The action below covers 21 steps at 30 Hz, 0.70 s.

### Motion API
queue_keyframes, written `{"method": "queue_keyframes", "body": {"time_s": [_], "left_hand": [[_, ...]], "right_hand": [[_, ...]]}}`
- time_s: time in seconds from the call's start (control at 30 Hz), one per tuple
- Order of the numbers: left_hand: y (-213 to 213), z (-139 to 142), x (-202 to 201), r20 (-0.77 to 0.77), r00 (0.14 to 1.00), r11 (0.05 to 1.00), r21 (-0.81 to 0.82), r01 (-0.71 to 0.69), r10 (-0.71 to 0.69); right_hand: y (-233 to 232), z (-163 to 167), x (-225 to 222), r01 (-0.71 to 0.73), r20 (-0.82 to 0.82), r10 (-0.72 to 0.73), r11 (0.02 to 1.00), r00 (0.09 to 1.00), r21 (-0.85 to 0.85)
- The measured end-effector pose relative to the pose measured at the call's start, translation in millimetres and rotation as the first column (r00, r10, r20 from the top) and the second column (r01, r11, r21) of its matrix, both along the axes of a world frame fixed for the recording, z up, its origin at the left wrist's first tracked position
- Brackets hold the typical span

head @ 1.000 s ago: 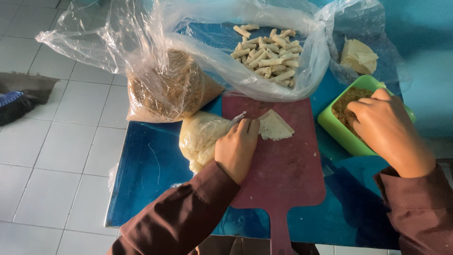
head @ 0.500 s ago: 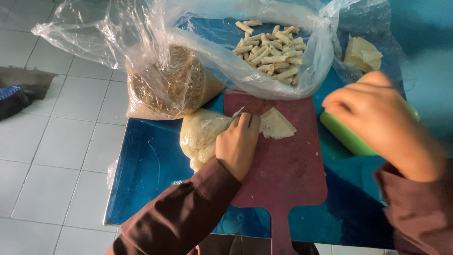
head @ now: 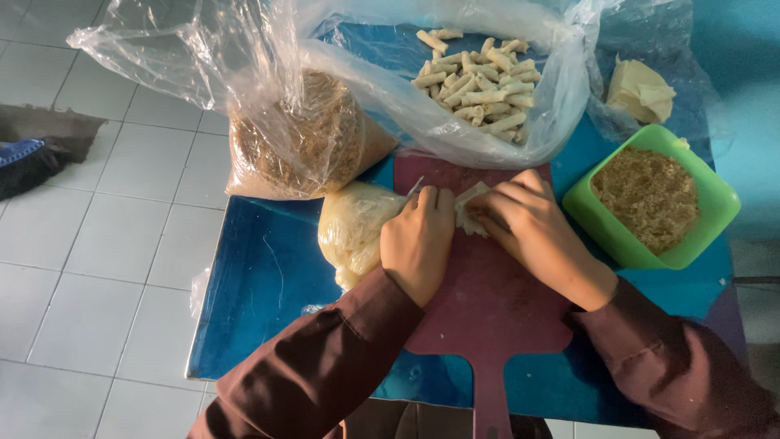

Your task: The person folds square dough wrappers on a red paddle board, pinches the edges closed over filling taken by hand from a green container, and places the finished filled rolls into a plastic bag with other completed rolls. The person repeats this folding cycle throughout the episode.

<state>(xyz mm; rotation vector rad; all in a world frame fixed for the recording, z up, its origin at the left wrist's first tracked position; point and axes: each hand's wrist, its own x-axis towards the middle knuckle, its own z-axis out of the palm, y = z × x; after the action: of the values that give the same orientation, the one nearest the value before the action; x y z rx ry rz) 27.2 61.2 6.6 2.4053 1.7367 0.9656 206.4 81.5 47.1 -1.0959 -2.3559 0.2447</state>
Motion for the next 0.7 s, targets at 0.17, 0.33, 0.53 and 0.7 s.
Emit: {"method": "queue_keyframes", "body": {"time_s": [0.17, 0.33, 0.53, 0.7], "left_hand": [[2, 2, 0, 0.004, 1.000, 1.000, -0.028, 0.013, -0.013], [2, 7, -1, 0.036, 0.999, 0.999, -0.031, 0.020, -0.019], [1, 14, -3, 0.085, 0.994, 0.998, -0.001, 0.062, -0.062], [0, 16, -2, 0.039, 0.994, 0.995, 0.019, 0.099, -0.100]], "right_hand": [[-6, -4, 6, -0.003, 0.012, 0.002, 0.998, 1.000, 0.062], [-4, -10, 12, 0.027, 0.020, -0.028, 0.998, 0.999, 0.055], [-5, -13, 14, 0.065, 0.019, -0.068, 0.992, 0.998, 0.104], [-7, -10, 13, 0.111, 0.026, -0.116, 0.986, 0.993, 0.127]]}}
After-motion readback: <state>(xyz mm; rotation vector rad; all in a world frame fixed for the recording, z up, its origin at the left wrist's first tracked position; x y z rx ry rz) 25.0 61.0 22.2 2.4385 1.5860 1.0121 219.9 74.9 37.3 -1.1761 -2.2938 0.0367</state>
